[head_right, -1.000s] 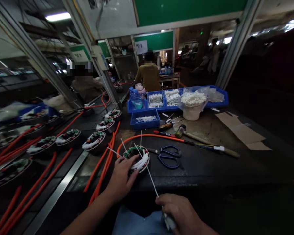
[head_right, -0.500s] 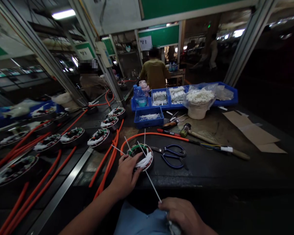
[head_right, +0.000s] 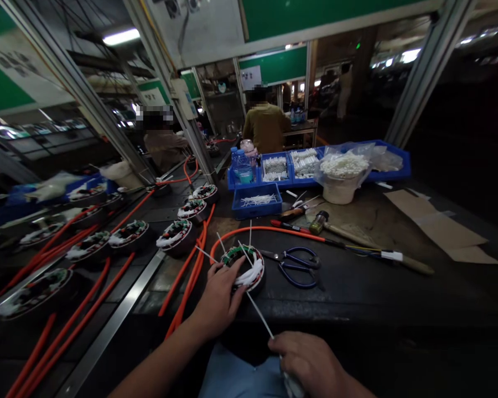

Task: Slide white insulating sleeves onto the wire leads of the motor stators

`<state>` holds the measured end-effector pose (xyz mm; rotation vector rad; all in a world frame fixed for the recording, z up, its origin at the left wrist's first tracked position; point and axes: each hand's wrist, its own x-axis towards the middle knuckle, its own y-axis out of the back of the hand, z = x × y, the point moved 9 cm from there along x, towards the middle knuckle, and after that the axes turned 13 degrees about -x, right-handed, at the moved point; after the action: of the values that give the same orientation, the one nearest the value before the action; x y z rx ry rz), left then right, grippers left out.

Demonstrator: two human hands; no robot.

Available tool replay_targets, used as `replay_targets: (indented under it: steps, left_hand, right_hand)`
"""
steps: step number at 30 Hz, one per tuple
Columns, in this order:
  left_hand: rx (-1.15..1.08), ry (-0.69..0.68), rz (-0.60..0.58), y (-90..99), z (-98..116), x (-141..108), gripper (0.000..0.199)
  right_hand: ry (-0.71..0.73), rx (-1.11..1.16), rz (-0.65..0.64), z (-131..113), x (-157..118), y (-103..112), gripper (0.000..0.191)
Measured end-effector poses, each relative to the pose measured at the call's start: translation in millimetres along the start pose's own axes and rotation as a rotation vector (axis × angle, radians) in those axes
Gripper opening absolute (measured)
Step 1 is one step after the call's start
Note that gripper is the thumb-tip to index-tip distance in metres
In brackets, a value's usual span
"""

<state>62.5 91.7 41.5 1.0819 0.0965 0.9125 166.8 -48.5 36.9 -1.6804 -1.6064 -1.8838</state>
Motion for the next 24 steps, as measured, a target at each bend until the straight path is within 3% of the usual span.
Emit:
replay_targets:
  steps: [4, 9, 13, 18, 21, 24]
  left_hand:
    - [0.002, -0.002, -0.002, 0.3, -0.3, 0.7, 0.054]
    - [0.001, 0.008, -0.020, -0.1, -0.6, 1.5, 0.055]
    - [0.001, -0.001, -0.022, 0.4, 2.2, 1.4, 0.052]
    - [0.017, 0.018, -0.037, -0.2, 2.1, 2.5, 0.053]
    - [0.038, 0.042, -0.062, -4.0, 0.2, 2.1, 0.059]
    - [-0.063, 0.059, 0.041, 1.1, -1.1, -0.2, 0.070]
  right_hand:
    - [-0.055, -0.009, 0.013, 1.1, -12.4, 4.6, 0.030]
    - [-0.137, -0.009, -0.088, 2.5, -6.4, 0.0, 0.027]
    - [-0.061, 0.031, -0.005, -3.1, -1.8, 7.6, 0.030]
    - [-0.068, 0.074, 0.017, 1.4, -11.4, 4.9, 0.030]
    - [-0.097, 0.078, -0.047, 10.7, -11.3, -13.2, 0.032]
    - [-0.234, 0.104, -0.164, 35.0, 4.3, -43.0, 0.033]
